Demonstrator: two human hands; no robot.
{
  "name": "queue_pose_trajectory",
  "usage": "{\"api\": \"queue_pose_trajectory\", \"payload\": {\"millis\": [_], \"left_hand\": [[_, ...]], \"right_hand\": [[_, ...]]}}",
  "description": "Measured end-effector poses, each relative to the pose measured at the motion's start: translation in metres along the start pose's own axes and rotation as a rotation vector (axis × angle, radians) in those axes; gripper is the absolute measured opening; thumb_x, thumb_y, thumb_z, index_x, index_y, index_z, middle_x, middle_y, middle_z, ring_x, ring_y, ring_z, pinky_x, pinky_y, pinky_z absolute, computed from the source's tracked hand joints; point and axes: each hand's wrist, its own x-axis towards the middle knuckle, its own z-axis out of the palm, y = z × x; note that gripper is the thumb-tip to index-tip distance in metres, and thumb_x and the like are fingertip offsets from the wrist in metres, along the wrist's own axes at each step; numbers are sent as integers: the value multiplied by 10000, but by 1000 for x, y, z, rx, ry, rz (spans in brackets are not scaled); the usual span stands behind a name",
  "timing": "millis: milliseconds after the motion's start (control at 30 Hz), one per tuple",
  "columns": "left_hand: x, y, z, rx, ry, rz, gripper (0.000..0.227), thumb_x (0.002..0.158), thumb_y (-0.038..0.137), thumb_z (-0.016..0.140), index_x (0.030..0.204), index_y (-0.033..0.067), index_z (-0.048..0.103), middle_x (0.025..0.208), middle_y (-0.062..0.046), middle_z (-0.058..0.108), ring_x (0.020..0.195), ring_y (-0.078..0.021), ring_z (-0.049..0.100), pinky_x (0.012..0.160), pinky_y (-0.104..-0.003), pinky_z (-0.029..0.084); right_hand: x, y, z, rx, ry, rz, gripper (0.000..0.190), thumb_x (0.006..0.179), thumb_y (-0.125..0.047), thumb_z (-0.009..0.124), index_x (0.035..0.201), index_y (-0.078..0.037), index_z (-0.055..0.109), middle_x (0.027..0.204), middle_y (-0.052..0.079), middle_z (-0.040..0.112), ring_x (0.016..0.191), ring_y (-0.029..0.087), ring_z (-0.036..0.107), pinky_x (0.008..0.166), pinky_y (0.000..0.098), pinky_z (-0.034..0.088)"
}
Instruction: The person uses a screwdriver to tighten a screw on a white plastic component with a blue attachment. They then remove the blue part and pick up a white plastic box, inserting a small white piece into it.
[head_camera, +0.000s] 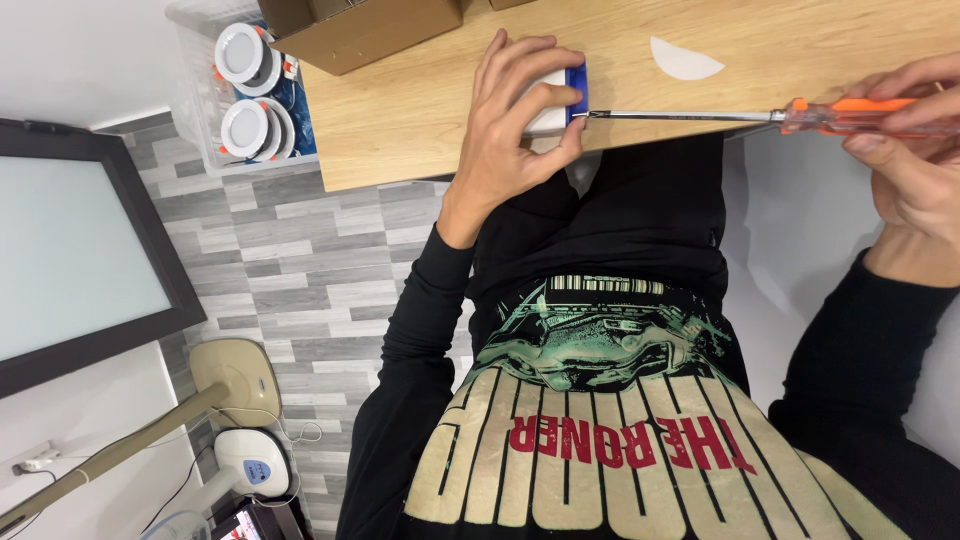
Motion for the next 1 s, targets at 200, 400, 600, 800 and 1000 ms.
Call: {"api": "queue_pose_trajectory", "payload": {"millis": [200,400,600,800,1000], "left_hand": [[7,2,-8,86,75,106,97,990,172,889,1056,154,819,1279,-51,766,1289,-325,665,1255,-607,352],[41,4,-79,288,202,133,47,1028,106,756,1059,135,775,1164,-59,752,1132,-287,669,1049,-467,427],[51,-40,-128,627,451,-5,261,919,142,932,845,127,682,944,0,614,940,-254,535,837,-385,442],[41,-5,-85,276,105,138,212,975,245,870,1072,77,785,1117,-101,757,1104,-319,685,1013,-506,475],[31,-5,-25,466,-501,87,941,1007,869,659,1532,93,568,1446,-158,706,1324,-346,632,1147,-550,407]], "right_hand": [[7,-11,0,-4,-92,124,384,1240,-143,544,1554,77,523,1439,220,557,1398,603,690,1356,747,647],[7,6,-2,-96,137,11,187,1303,-30,679,1355,-61,502,1627,167,460,1457,364,612,1439,622,618],[37,-30,28,-132,190,-25,195,1340,109,666,1362,19,495,1582,218,425,1514,361,527,1490,708,653],[54,-31,31,-294,204,-130,308,1323,252,788,1460,128,541,1508,316,500,1450,429,537,1290,535,553],[68,-44,43,-420,92,-199,246,1365,331,804,1457,278,582,1482,372,482,1364,505,580,1238,579,599]]}}
